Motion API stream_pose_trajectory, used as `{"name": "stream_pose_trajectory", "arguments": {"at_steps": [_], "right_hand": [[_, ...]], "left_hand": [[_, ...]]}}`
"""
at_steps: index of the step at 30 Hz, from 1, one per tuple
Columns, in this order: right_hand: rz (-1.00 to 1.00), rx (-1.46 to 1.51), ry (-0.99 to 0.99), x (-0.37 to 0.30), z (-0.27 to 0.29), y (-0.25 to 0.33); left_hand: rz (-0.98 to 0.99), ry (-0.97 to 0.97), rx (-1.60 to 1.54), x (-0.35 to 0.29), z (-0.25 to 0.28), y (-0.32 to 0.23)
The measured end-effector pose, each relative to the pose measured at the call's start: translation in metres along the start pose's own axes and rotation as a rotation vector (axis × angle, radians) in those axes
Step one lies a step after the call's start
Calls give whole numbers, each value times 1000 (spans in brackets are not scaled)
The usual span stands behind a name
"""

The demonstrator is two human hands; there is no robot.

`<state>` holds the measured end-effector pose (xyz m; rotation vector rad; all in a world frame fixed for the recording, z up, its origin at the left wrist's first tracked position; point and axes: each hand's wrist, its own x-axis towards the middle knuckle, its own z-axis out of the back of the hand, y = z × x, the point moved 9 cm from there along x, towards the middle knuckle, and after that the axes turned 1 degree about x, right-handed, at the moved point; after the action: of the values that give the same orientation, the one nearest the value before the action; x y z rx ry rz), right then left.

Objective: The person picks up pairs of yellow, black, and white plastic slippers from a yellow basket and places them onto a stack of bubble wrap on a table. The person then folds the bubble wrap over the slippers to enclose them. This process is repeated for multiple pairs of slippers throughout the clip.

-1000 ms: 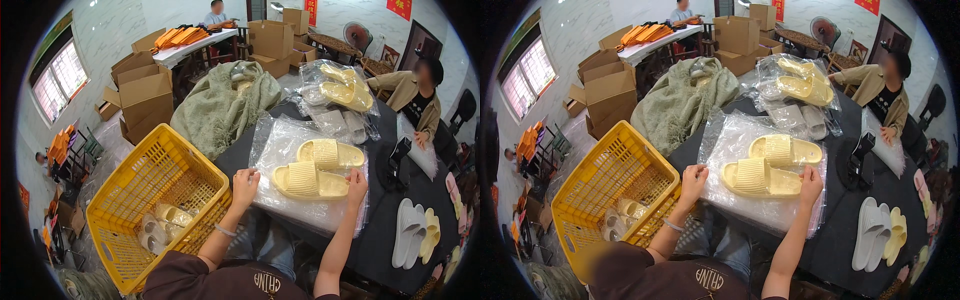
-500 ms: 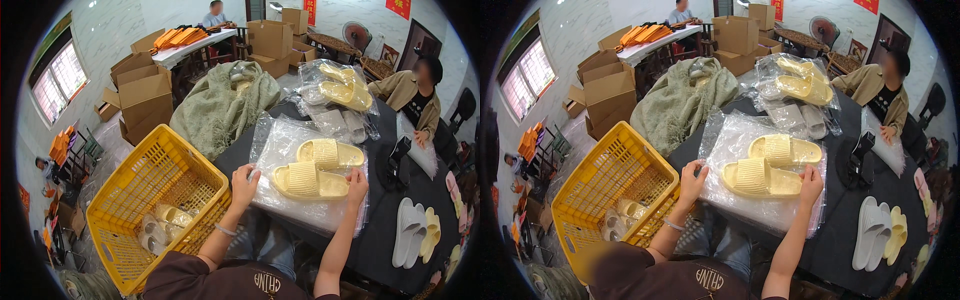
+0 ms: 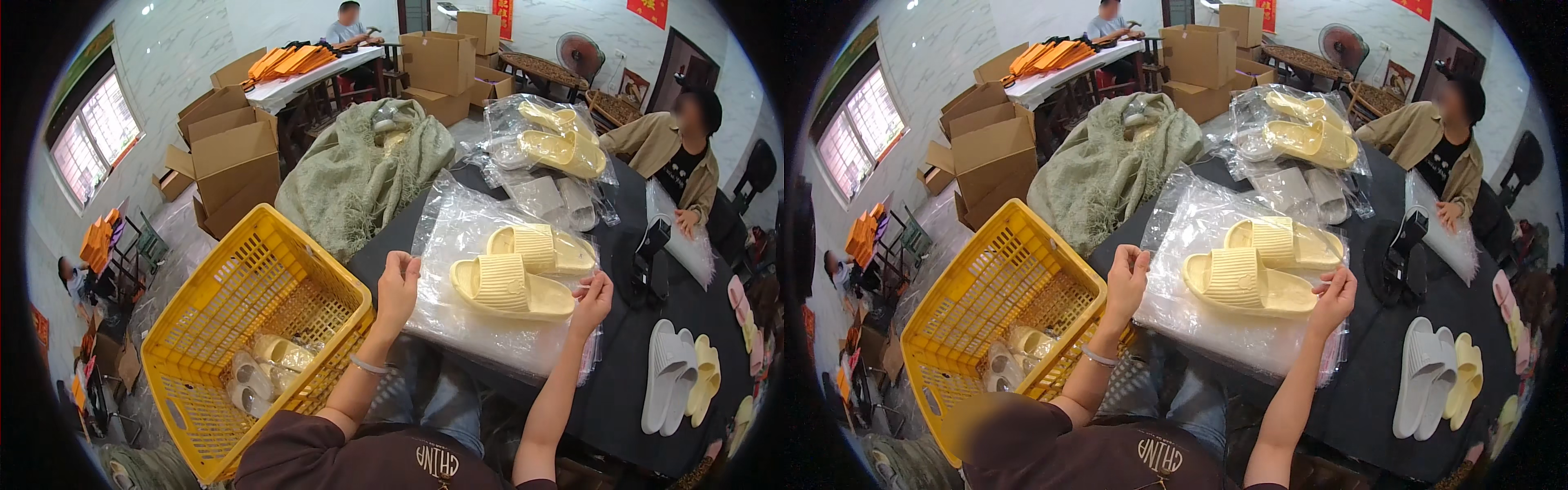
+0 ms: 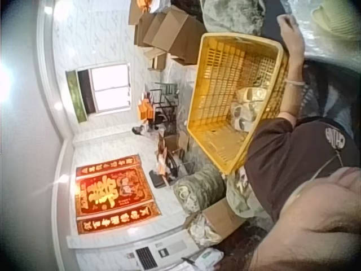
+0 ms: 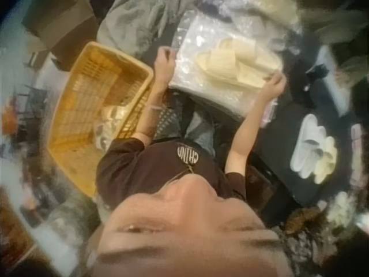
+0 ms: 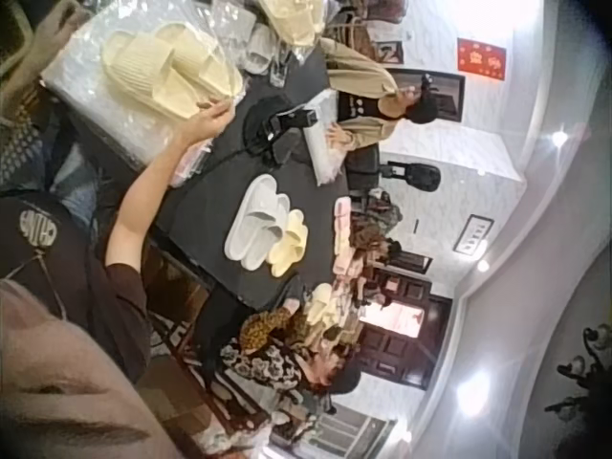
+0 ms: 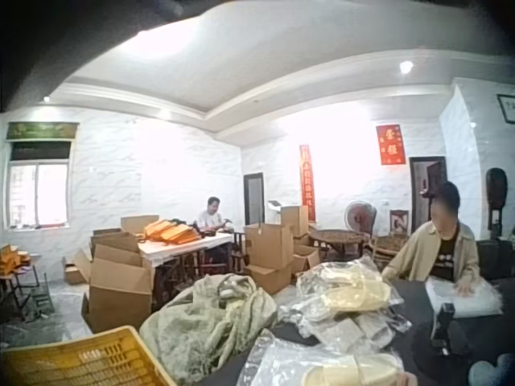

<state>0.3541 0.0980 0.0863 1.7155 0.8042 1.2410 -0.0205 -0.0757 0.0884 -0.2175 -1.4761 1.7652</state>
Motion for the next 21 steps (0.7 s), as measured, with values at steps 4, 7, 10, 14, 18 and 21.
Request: {"name": "stream_pose_trajectory", "arguments": {"at_steps": [4, 7, 10, 14, 18, 21], "right_hand": [[2, 33, -49, 1, 7, 1], [-44, 37, -44, 4, 10, -8], [-45, -6, -52, 5, 11, -9], [-24, -64, -46, 3, 7, -3], [21, -121, -31, -1, 4, 2], [6, -90, -51, 2, 7, -3]], "left_hand": [[268, 134, -388, -11, -9, 3], [291, 215, -525, -30, -1, -4], [194, 299, -528, -45, 10, -17], [131, 350, -362, -58, 15, 0], [183, 314, -313, -64, 15, 8], [170, 264, -391, -66, 18, 1]]}}
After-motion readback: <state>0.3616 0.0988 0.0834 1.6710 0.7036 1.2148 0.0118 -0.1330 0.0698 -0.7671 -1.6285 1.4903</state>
